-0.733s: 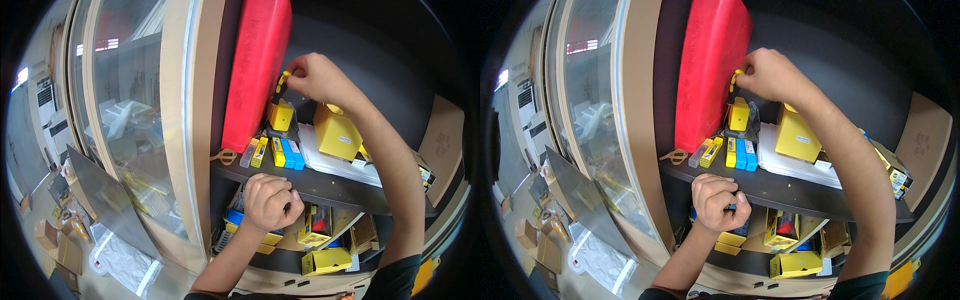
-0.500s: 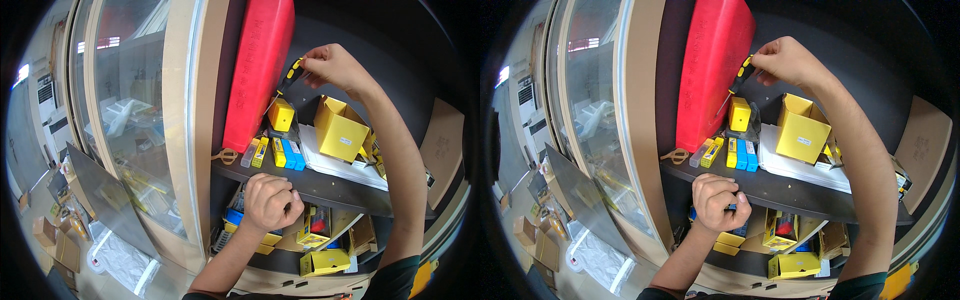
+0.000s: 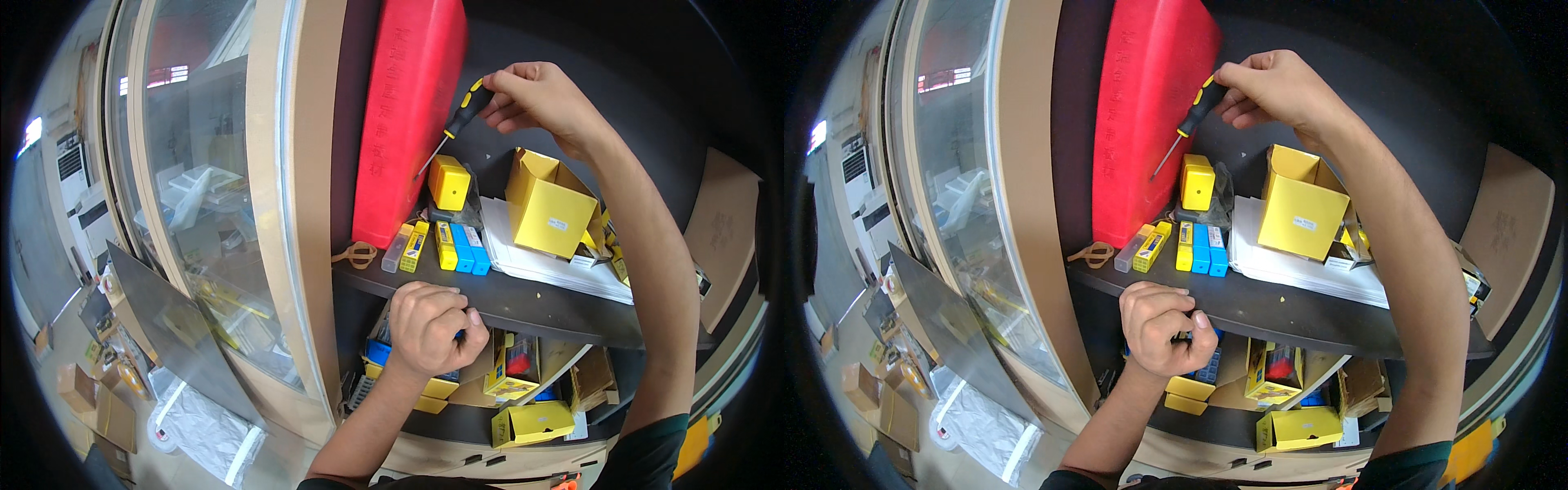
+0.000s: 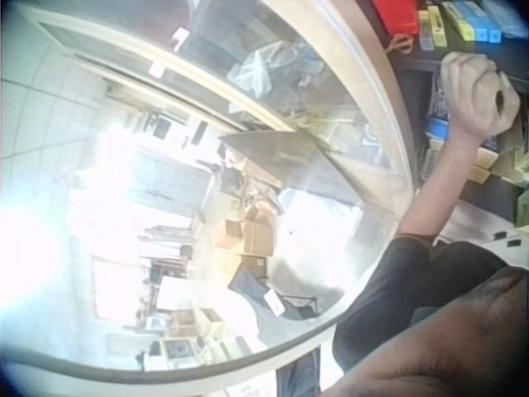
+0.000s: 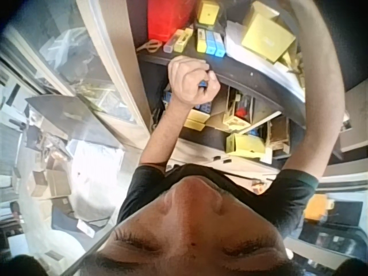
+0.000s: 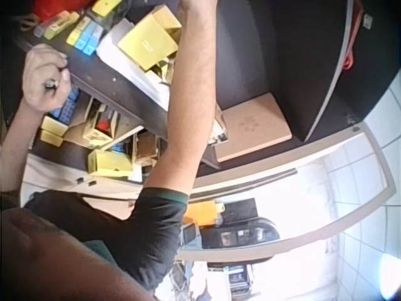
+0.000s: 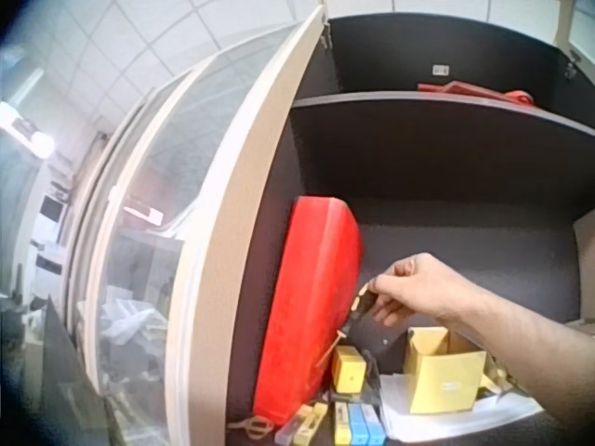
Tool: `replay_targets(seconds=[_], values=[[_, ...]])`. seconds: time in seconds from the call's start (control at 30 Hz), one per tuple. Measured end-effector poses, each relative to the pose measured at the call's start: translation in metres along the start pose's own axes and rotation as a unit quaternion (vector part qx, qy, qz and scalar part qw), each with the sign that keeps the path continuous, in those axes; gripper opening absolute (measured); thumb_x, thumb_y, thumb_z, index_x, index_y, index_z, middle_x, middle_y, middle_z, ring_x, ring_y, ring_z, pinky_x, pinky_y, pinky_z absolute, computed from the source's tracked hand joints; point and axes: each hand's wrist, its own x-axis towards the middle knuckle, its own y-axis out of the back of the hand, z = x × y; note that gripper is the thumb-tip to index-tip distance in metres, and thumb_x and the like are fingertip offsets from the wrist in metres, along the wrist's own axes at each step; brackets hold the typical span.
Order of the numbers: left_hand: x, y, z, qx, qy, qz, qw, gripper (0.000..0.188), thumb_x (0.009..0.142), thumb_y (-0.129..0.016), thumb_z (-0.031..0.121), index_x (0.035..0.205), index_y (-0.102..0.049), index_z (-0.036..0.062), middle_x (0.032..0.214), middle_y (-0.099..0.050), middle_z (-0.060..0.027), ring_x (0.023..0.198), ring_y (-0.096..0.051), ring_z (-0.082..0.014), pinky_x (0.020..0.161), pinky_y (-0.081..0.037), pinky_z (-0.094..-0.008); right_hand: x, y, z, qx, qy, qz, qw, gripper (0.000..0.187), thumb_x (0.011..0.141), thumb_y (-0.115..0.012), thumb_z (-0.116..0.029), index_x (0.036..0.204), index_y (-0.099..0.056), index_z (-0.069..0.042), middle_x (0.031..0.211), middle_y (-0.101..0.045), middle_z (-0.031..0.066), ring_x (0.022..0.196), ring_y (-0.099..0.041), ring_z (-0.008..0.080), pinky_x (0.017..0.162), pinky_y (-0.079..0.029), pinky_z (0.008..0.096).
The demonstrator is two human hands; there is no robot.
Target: The person opens a cabinet door, sorts through various boxed items including tools and hardware components, and opens a small blue container to handle a metal component.
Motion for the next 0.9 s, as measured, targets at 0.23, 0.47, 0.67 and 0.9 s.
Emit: replay_targets(seconds=[0.23,0.47,0.67,0.9], values=[[0.015,0.008,0.010,-0.126,0.141,0.040,0.981,0.030,0.096,-0.073,0.005,0.123,-0.062,-0.0019,0.088,-0.075,-0.0077,0.082,-0.070,-0.0188,0.089,-0.055,-0.0347,-0.029,0.010,-0.008,0.130,-0.050,-0.068,0.988,0.044,0.103,-0.074,-0.037,0.117,-0.070,0.004,0.094,-0.081,0.0224,0.075,-0.083,0.0185,0.072,-0.069,0.0254],[0.017,0.011,0.017,-0.098,0.217,0.016,0.971,0.051,0.114,-0.063,0.010,0.158,-0.050,-0.0125,0.087,-0.079,-0.0116,0.081,-0.073,-0.0107,0.081,-0.058,-0.0253,-0.058,0.016,-0.013,0.165,-0.055,-0.124,0.977,0.042,0.102,-0.076,-0.034,0.116,-0.074,0.005,0.091,-0.081,0.0216,0.071,-0.082,0.0186,0.069,-0.070,0.0255],[0.026,0.011,0.018,-0.072,0.196,0.032,0.977,0.041,0.118,-0.058,0.014,0.150,-0.062,-0.0116,0.086,-0.080,-0.0129,0.073,-0.075,-0.0126,0.075,-0.058,-0.0249,-0.062,0.012,-0.012,0.163,-0.088,-0.146,0.972,0.039,0.102,-0.080,-0.032,0.114,-0.078,0.005,0.088,-0.082,0.0202,0.067,-0.082,0.0188,0.065,-0.069,0.0255],[0.026,0.011,0.020,-0.109,0.228,0.032,0.967,0.038,0.118,-0.056,0.014,0.145,-0.066,-0.0119,0.082,-0.079,-0.0120,0.072,-0.075,-0.0130,0.072,-0.057,-0.0248,-0.061,0.004,-0.007,0.144,-0.099,-0.140,0.975,0.041,0.102,-0.080,-0.034,0.113,-0.077,0.005,0.086,-0.082,0.0190,0.065,-0.081,0.0170,0.063,-0.069,0.0249]])
